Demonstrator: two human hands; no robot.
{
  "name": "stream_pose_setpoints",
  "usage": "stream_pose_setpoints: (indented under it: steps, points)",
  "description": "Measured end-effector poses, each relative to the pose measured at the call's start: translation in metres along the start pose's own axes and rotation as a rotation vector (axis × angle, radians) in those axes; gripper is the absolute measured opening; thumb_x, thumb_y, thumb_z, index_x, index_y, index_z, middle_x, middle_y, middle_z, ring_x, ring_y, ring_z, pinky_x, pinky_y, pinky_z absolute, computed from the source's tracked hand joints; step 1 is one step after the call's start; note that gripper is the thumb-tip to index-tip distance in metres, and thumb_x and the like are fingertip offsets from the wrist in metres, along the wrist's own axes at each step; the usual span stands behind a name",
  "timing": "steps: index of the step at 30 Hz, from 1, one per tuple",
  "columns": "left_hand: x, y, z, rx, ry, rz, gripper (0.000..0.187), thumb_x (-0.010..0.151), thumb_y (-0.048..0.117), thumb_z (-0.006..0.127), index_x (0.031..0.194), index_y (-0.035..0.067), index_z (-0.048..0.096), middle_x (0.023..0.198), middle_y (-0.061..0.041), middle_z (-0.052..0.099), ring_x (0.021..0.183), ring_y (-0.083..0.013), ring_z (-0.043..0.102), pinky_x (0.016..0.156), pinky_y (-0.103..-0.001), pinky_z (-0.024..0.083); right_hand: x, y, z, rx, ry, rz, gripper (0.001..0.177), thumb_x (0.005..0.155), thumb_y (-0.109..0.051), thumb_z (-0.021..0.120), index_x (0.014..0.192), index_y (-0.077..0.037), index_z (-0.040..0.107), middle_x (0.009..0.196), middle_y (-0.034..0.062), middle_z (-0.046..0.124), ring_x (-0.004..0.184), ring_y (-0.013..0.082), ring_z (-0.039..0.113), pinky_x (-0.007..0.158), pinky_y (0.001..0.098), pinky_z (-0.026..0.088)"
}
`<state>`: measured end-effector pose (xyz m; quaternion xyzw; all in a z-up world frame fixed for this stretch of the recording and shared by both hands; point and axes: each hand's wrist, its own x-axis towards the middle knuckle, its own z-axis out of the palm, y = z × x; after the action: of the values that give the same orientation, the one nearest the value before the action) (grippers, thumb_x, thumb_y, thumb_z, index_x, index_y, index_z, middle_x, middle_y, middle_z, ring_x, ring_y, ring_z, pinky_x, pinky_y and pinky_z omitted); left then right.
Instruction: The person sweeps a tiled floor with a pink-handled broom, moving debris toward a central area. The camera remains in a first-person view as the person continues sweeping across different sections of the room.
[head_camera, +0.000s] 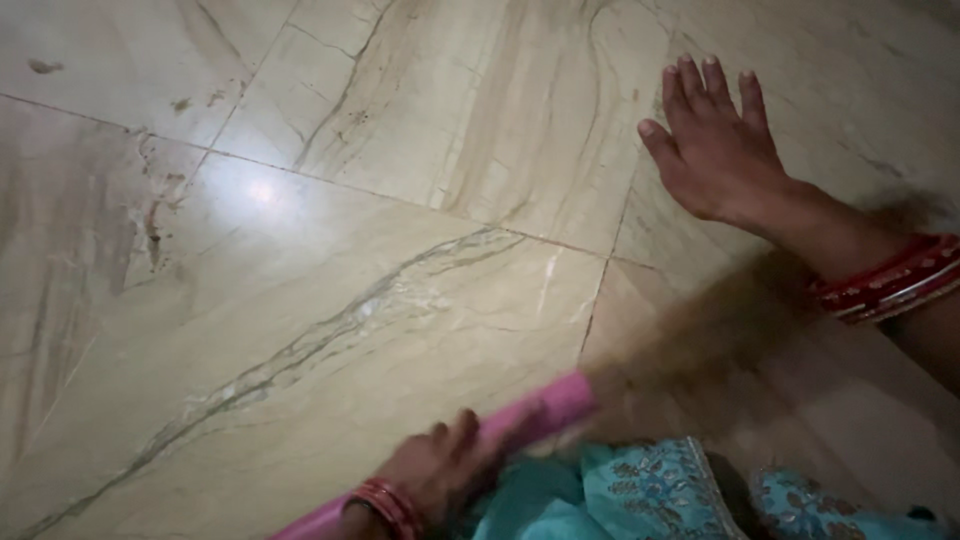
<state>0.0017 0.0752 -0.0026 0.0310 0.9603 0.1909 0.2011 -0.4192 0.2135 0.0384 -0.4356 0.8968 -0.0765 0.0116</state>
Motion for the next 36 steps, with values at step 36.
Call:
stream_pose_setpoints:
  steps: [36]
  points:
    - [0.082, -0.097, -0.108, 0.121, 0.154, -0.424, 0.072, 0.098, 0.027, 0.053, 0.158, 0.046, 0.018, 0.119, -0.026, 0.060, 0.088, -0.0467, 0.068, 0.077, -0.056, 0.057, -0.008, 0.016, -0.014, -0.023, 0.043, 0.011, 0.075, 0.107, -0.049, 0.019, 0.161, 0.002, 0.008, 0.170, 0.0205, 0.006, 0.156, 0.0349, -0.001, 0.123, 0.0536, -0.006]
